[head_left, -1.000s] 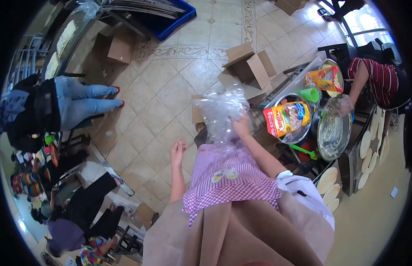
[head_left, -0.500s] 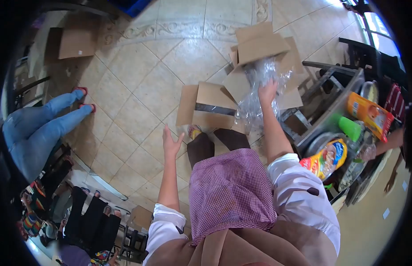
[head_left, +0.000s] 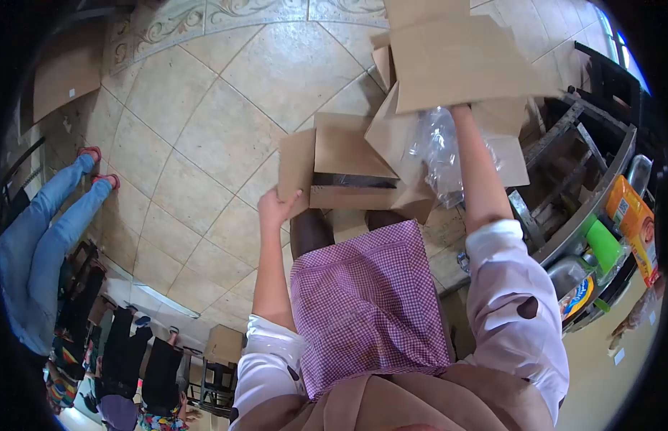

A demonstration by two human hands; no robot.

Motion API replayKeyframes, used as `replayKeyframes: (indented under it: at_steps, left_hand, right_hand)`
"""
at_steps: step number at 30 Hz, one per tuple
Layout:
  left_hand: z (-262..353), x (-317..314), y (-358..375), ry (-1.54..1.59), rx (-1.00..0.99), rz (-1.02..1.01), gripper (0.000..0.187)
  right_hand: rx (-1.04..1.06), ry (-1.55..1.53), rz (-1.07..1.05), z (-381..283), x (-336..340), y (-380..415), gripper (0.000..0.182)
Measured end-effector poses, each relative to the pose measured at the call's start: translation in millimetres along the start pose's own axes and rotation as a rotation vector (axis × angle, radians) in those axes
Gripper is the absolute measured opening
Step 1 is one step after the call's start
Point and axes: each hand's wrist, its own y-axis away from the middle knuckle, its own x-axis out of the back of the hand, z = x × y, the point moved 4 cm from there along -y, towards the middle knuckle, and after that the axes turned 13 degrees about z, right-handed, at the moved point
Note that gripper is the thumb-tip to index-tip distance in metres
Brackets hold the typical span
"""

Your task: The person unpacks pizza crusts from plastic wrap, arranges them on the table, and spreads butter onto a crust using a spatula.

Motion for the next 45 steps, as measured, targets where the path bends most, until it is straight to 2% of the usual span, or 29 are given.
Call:
replayKeyframes:
  at_steps: [2, 4, 6, 8, 10, 13, 16, 19, 22, 25, 27, 28, 31, 33, 35, 36, 38, 40, 42, 44, 45]
  left_hand:
    - [27.8, 8.6, 3.4, -0.147, -0.054, -0.066, 0.042]
    - [57.9, 21.1, 8.5, -0.19, -0.087, -0.081, 0.04]
    - [77.1, 38.2, 13.5, -0.131, -0.092, -0.053, 0.04]
    - [80.8, 44.8, 16.2, -0.125, -0.106, -0.052, 0.04]
    - [90.3, 54.7, 15.4, -0.117, -0.111, -0.068, 0.04]
    - [94.8, 73.3, 20.6, -0.115, -0.104, -0.078, 0.04]
    - [85.0, 93.7, 25.9, -0.085, -0.079, -0.049, 0.038]
    - [94.8, 143.5, 36.3, 0.007, 0.014, -0.045, 0.036]
    - [88.5, 199.4, 46.8, 0.094, 0.07, 0.006, 0.036]
    - [65.3, 254.9, 58.2, 0.225, 0.066, 0.122, 0.035]
    - [58.5, 302.2, 76.0, 0.219, 0.197, 0.12, 0.035]
    - [64.9, 323.8, 86.5, 0.278, 0.234, 0.182, 0.035]
    - [52.5, 381.3, 112.3, 0.382, 0.371, 0.33, 0.039]
    - [94.6, 413.5, 126.8, 0.565, 0.504, 0.359, 0.042]
    - [105.8, 428.4, 122.6, 0.75, 0.435, 0.439, 0.043]
    - [110.2, 434.4, 112.8, 0.842, 0.403, 0.477, 0.044]
    - [109.5, 433.1, 73.0, 0.972, 0.414, 0.49, 0.043]
    - [122.5, 452.3, 45.2, 1.015, 0.402, 0.49, 0.043]
    - [174.6, 463.7, 7.1, 0.996, 0.366, 0.486, 0.044]
    - [197.0, 470.6, -37.0, 0.975, 0.419, 0.395, 0.043]
    - [212.9, 477.5, -56.1, 0.972, 0.391, 0.375, 0.043]
  right_hand:
    - [-0.071, -0.176, -0.176, -57.0, 62.3, 14.6, 0.07]
    - [-0.479, -0.17, -0.441, -94.9, 112.1, 38.2, 0.079]
    - [-0.535, -0.571, 0.009, -116.4, 139.6, 75.4, 0.086]
    - [-0.434, -0.396, 0.463, -159.5, 158.9, 110.0, 0.081]
    - [-0.204, -0.301, 0.581, -200.0, 172.2, 128.6, 0.081]
    - [-0.129, -0.168, 0.605, -219.8, 187.6, 157.2, 0.083]
    - [-0.245, -0.158, 0.628, -221.3, 207.6, 178.3, 0.085]
    - [-0.341, -0.238, 0.527, -216.7, 212.5, 176.2, 0.087]
    - [-0.687, -0.609, 0.433, -218.0, 217.5, 135.8, 0.09]
    - [-0.879, -0.696, 0.472, -201.7, 214.4, 78.2, 0.097]
    - [-0.934, -0.863, 0.386, -167.2, 175.2, 65.8, 0.097]
    - [-0.939, -0.945, 0.348, -156.7, 174.1, 49.5, 0.097]
    - [-1.153, -1.212, -0.023, -182.4, 211.5, 60.3, 0.084]
    - [-1.079, -1.082, -0.237, -197.1, 257.8, 84.2, 0.067]
    - [-0.805, -0.92, -0.32, -187.5, 261.9, 106.3, 0.055]
    - [-0.474, -0.723, 0.008, -177.0, 261.1, 125.3, 0.047]
    - [-0.355, -0.618, 0.011, -170.8, 281.5, 160.7, 0.041]
    - [-0.51, -0.568, -0.194, -159.7, 298.7, 200.4, 0.038]
    - [-0.676, -0.555, -0.268, -137.6, 297.0, 243.0, 0.037]
    - [-0.627, -0.254, -0.151, -151.7, 349.1, 264.7, 0.034]
    - [-0.67, -0.271, -0.076, -154.2, 355.6, 273.2, 0.03]
